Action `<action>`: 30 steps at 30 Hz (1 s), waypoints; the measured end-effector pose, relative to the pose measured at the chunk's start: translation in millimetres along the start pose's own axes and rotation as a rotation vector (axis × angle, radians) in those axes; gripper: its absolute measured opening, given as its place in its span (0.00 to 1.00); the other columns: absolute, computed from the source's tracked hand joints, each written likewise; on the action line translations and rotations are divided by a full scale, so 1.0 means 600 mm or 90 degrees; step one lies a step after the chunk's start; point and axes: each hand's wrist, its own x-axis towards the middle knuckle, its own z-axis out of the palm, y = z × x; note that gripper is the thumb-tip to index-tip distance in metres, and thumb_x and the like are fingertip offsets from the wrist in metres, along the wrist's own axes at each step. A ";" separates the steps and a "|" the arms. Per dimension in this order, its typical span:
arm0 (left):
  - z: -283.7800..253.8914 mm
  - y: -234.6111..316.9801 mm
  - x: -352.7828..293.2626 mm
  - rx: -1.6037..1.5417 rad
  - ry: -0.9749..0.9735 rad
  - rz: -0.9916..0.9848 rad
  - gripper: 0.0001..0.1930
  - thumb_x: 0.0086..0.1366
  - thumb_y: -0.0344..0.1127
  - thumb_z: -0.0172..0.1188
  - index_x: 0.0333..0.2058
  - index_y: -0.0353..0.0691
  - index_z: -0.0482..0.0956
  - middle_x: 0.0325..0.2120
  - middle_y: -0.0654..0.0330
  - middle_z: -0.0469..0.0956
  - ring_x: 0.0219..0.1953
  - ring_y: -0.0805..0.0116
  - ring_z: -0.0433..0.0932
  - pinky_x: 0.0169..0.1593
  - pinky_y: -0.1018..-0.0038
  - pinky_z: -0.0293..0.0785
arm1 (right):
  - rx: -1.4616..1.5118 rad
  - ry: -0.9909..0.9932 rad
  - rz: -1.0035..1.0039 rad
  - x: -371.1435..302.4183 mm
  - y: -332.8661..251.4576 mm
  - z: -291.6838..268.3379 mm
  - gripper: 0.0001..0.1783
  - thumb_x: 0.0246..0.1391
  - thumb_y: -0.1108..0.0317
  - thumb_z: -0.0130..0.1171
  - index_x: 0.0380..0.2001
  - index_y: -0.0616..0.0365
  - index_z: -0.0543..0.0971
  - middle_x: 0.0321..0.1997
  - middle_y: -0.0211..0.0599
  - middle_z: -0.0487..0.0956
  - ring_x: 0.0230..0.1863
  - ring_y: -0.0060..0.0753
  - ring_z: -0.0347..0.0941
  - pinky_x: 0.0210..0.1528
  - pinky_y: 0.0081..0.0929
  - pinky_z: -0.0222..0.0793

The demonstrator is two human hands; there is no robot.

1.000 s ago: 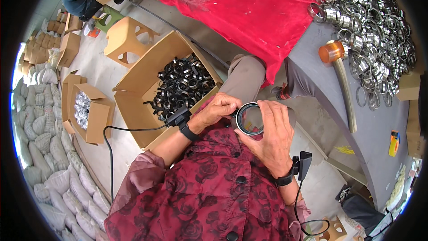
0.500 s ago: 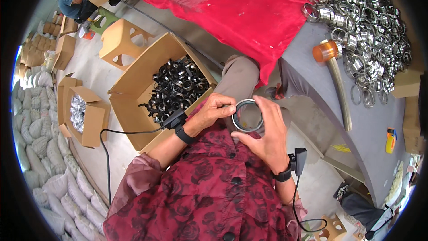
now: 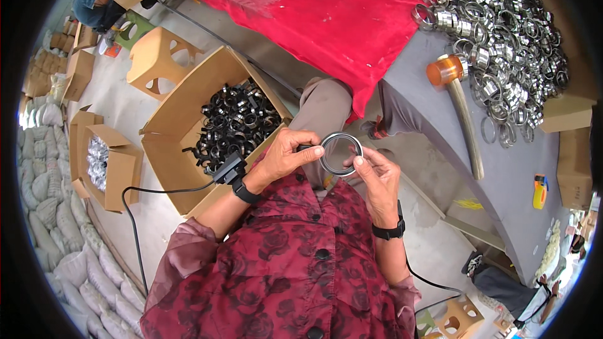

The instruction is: The person fits a metal ring into a black plastic clamp by hand, strikes the assembly with a mallet, and repeats the process with several more pieces.

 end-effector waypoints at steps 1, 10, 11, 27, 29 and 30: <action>-0.001 0.003 -0.001 -0.015 -0.005 -0.020 0.16 0.69 0.43 0.64 0.28 0.34 0.80 0.19 0.68 0.70 0.23 0.82 0.62 0.26 0.76 0.55 | -0.001 -0.001 0.000 0.000 0.000 0.000 0.22 0.61 0.64 0.67 0.52 0.70 0.80 0.39 0.41 0.84 0.41 0.26 0.80 0.46 0.24 0.76; 0.020 -0.002 -0.008 -0.122 0.019 -0.077 0.17 0.70 0.43 0.61 0.28 0.34 0.81 0.17 0.73 0.65 0.21 0.84 0.58 0.25 0.78 0.51 | -0.027 0.031 -0.018 -0.008 0.001 0.002 0.22 0.61 0.64 0.67 0.52 0.72 0.80 0.39 0.41 0.84 0.40 0.27 0.81 0.43 0.25 0.77; 0.021 -0.001 -0.008 -0.132 0.019 -0.075 0.17 0.70 0.43 0.61 0.27 0.34 0.80 0.17 0.73 0.65 0.21 0.84 0.58 0.25 0.78 0.51 | -0.025 0.034 -0.020 -0.008 0.001 0.002 0.22 0.61 0.64 0.66 0.51 0.72 0.80 0.39 0.41 0.84 0.40 0.27 0.81 0.43 0.25 0.77; 0.029 -0.006 -0.010 -0.029 0.071 -0.077 0.17 0.70 0.41 0.62 0.25 0.35 0.78 0.15 0.73 0.63 0.21 0.85 0.58 0.25 0.78 0.51 | 0.068 0.049 0.001 0.011 0.012 0.005 0.25 0.68 0.53 0.59 0.47 0.69 0.83 0.32 0.38 0.83 0.35 0.23 0.78 0.38 0.23 0.75; 0.028 -0.002 -0.011 -0.024 0.062 -0.081 0.17 0.68 0.43 0.64 0.27 0.33 0.81 0.15 0.70 0.68 0.21 0.85 0.61 0.24 0.76 0.54 | 0.011 0.045 0.003 0.018 0.019 -0.005 0.25 0.68 0.52 0.58 0.46 0.69 0.83 0.31 0.38 0.83 0.33 0.22 0.77 0.36 0.22 0.74; 0.030 0.003 -0.012 -0.026 0.061 -0.082 0.17 0.68 0.43 0.64 0.27 0.33 0.81 0.15 0.70 0.68 0.21 0.85 0.61 0.24 0.76 0.54 | -0.044 0.037 0.004 0.021 0.020 -0.007 0.26 0.69 0.51 0.57 0.44 0.69 0.83 0.31 0.37 0.83 0.31 0.21 0.76 0.35 0.20 0.73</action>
